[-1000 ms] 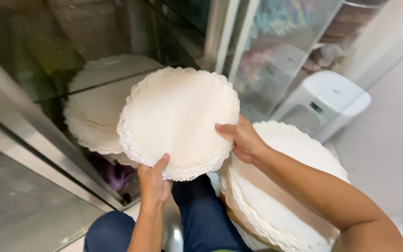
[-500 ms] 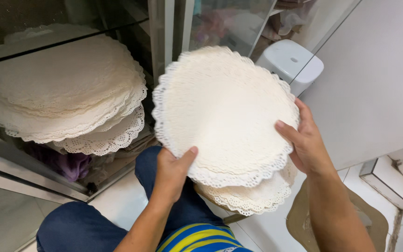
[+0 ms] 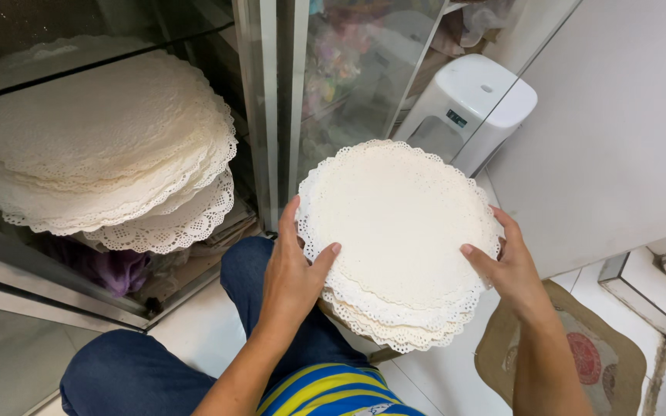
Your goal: The person sits on the floor and stacks white, round, lace-edged doilies into a glass display cabinet. They repeatedly pick up doilies from a pile on their lap and place them onto a growing stack inside the cabinet.
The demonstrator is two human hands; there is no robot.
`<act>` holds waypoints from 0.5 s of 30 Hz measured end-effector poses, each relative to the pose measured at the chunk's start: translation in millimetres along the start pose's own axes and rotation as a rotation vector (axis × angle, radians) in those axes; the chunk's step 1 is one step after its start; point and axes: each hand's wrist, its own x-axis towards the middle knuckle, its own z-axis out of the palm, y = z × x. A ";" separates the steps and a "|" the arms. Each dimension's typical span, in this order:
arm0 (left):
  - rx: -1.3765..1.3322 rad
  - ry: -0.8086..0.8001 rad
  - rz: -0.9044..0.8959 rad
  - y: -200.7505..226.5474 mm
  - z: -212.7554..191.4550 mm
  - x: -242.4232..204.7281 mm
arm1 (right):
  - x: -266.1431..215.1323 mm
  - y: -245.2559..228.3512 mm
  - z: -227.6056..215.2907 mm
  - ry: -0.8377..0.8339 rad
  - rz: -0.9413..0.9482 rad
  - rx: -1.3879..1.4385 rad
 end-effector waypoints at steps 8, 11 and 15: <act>0.030 0.000 0.079 -26.8 21.2 5.3 | -9.7 -5.0 21.5 0.023 -0.416 -0.765; 0.038 -0.075 0.000 -29.2 33.3 4.1 | -11.6 0.1 43.9 -0.205 -0.409 -0.854; 0.067 -0.116 0.016 -33.9 44.6 7.9 | -2.9 7.8 56.1 -0.297 -0.312 -0.866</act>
